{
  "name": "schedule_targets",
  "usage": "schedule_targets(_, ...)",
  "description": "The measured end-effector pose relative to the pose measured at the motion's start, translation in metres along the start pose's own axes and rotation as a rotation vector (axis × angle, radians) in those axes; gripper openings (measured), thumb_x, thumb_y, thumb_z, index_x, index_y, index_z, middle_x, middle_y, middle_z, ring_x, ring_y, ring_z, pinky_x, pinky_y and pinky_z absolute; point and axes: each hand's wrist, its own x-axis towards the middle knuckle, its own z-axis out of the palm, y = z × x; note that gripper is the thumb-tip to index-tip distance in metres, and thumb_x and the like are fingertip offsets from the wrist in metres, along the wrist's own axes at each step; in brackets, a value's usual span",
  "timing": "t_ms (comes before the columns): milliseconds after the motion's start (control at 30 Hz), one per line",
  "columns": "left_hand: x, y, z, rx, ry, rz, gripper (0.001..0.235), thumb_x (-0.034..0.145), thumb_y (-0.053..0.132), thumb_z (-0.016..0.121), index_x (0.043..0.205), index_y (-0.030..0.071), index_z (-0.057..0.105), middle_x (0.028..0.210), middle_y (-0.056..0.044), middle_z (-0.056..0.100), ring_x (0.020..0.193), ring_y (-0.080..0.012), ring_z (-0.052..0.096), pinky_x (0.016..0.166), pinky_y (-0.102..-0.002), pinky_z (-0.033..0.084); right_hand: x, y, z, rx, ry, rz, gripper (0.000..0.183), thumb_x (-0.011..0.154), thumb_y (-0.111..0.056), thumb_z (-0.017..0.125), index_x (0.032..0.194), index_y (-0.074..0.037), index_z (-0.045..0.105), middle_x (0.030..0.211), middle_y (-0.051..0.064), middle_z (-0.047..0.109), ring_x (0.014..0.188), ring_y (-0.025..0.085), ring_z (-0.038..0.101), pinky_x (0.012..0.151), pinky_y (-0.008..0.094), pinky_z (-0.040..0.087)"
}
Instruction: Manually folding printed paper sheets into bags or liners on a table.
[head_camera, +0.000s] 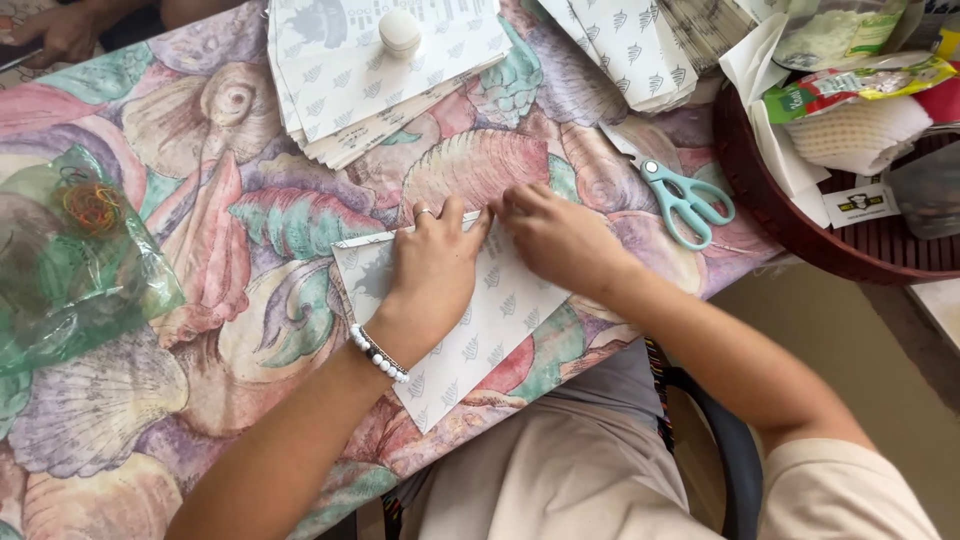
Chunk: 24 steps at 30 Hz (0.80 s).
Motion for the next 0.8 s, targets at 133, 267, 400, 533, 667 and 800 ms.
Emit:
schedule_targets(133, -0.015, 0.000, -0.006, 0.054, -0.005, -0.030, 0.049, 0.090, 0.008, 0.057, 0.138, 0.016, 0.063, 0.109, -0.012, 0.058, 0.102, -0.0315, 0.059, 0.077, -0.057, 0.060, 0.001, -0.011, -0.004, -0.106, -0.076, -0.033, 0.027, 0.087, -0.002, 0.057, 0.110, 0.003, 0.069, 0.097, 0.012, 0.064, 0.097, 0.027, 0.061, 0.088, 0.034, 0.050)
schedule_targets(267, -0.042, -0.028, 0.003, 0.100, 0.139, -0.001, 0.038, 0.094, 0.025, 0.061, 0.126, 0.005, 0.068, 0.112, -0.015, 0.061, 0.101, -0.0317, 0.062, 0.076, -0.051, 0.059, 0.001, -0.018, -0.012, -0.100, -0.168, -0.023, 0.040, 0.090, 0.002, 0.050, 0.127, 0.008, 0.065, 0.092, 0.016, 0.064, 0.090, 0.028, 0.055, 0.089, 0.035, 0.043)
schedule_targets(400, -0.059, -0.055, 0.003, 0.065, 0.127, 0.015, 0.055, 0.096, 0.044, 0.059, 0.131, 0.002, 0.063, 0.106, -0.012, 0.060, 0.098, -0.0307, 0.063, 0.076, -0.046, 0.060, 0.018, -0.033, -0.029, -0.150, -0.255, 0.030, 0.048, 0.089, 0.004, 0.054, 0.135, -0.002, 0.065, 0.096, 0.013, 0.068, 0.090, 0.026, 0.054, 0.089, 0.033, 0.043)
schedule_targets(533, -0.056, -0.049, -0.021, 0.051, 0.044, -0.015, 0.057, 0.098, 0.051, 0.052, 0.140, 0.013, 0.062, 0.095, -0.009, 0.054, 0.091, -0.0312, 0.062, 0.068, -0.047, 0.063, 0.026, -0.043, -0.028, -0.101, -0.337, 0.147, 0.060, 0.084, 0.006, 0.063, 0.141, -0.013, 0.063, 0.103, 0.018, 0.067, 0.089, 0.029, 0.063, 0.080, 0.033, 0.056)
schedule_targets(667, -0.044, -0.041, -0.023, 0.082, -0.036, -0.046, 0.055, 0.098, 0.055, 0.050, 0.142, 0.024, 0.062, 0.092, -0.009, 0.053, 0.087, -0.0368, 0.065, 0.064, -0.049, 0.064, 0.025, -0.047, -0.017, -0.130, -0.359, 0.177, 0.063, 0.084, 0.003, 0.063, 0.144, -0.016, 0.061, 0.105, 0.017, 0.066, 0.091, 0.030, 0.065, 0.080, 0.034, 0.059)
schedule_targets(800, -0.035, -0.043, -0.021, 0.084, -0.066, -0.022, 0.058, 0.096, 0.060, 0.051, 0.142, 0.026, 0.062, 0.090, -0.011, 0.053, 0.086, -0.0411, 0.066, 0.059, -0.051, 0.063, 0.032, -0.053, -0.005, -0.131, -0.330, 0.226, 0.068, 0.078, 0.001, 0.072, 0.144, -0.016, 0.060, 0.104, 0.020, 0.066, 0.091, 0.037, 0.068, 0.076, 0.039, 0.062)
